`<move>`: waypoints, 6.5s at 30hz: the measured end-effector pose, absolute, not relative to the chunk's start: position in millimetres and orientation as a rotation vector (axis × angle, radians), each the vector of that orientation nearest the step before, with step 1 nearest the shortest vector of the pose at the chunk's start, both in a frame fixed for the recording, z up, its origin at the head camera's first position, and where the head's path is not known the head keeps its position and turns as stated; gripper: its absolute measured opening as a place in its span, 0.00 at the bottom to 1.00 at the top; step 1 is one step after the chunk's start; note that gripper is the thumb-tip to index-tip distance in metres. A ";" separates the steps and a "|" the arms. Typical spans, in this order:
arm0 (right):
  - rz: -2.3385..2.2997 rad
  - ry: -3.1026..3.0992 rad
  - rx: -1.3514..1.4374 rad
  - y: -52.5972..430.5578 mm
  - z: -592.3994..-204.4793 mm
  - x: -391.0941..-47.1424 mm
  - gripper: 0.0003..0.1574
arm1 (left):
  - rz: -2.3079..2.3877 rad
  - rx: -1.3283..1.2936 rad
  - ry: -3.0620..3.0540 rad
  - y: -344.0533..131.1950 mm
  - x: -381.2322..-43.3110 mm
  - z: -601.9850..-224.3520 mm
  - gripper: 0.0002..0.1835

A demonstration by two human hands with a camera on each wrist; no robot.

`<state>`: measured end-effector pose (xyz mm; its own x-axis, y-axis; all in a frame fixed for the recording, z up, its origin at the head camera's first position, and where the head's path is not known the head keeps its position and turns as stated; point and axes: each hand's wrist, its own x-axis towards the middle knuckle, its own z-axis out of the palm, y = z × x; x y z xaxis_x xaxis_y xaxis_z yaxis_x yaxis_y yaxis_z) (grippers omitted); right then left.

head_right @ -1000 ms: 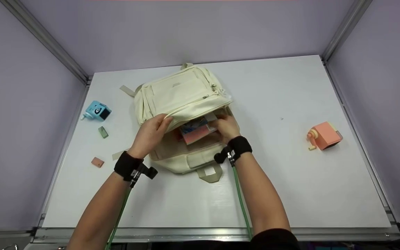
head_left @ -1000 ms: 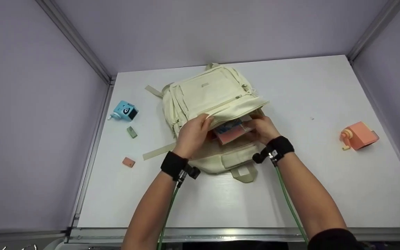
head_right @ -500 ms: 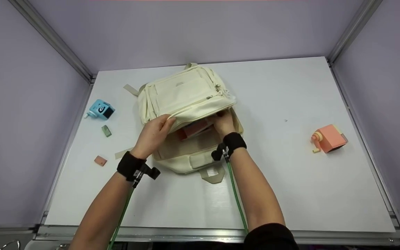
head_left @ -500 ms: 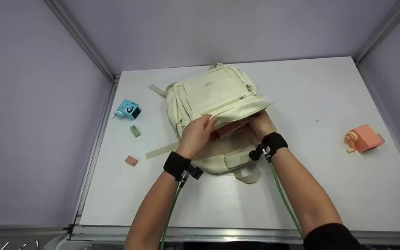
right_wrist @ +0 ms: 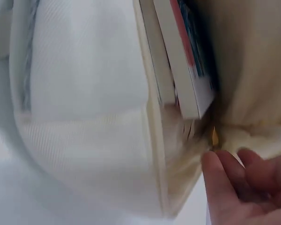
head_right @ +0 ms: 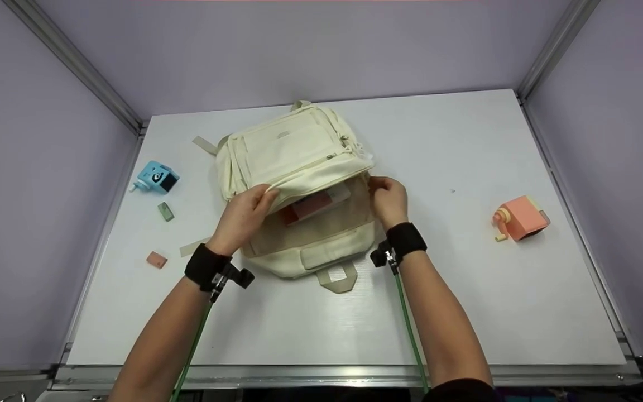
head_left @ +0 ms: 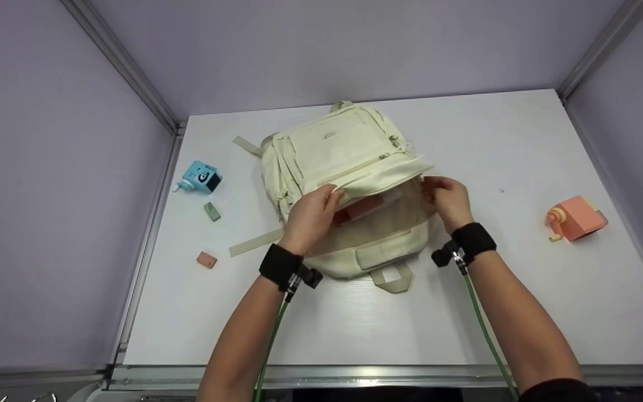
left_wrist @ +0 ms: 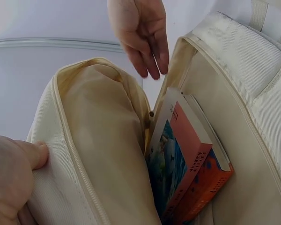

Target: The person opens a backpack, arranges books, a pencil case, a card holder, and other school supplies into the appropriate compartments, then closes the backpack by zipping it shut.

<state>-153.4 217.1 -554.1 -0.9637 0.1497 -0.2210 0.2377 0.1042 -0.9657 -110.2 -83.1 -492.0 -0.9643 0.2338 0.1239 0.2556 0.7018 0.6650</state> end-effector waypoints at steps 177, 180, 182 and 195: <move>-0.833 2.976 -0.310 273.6 -604.8 -149.7 0.08 | -0.243 -0.983 -3.287 14.6 -109.4 -554.9 0.41; -0.830 2.961 -0.295 274.0 -605.0 -146.7 0.08 | -0.223 -0.990 -3.282 15.9 -108.3 -555.5 0.42; -0.831 2.954 -0.279 274.1 -605.6 -145.5 0.08 | -0.190 -0.988 -3.265 17.8 -107.0 -557.7 0.44; -0.841 2.989 -0.273 265.1 -613.5 -145.9 0.12 | -0.042 -0.896 -3.072 35.3 -97.9 -570.8 0.24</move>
<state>-145.9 265.1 -613.5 -0.9843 -0.1747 0.0238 -0.1615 0.8392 -0.5192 -97.9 35.3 -570.8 -0.8415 0.5379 -0.0492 0.5364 0.8429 0.0416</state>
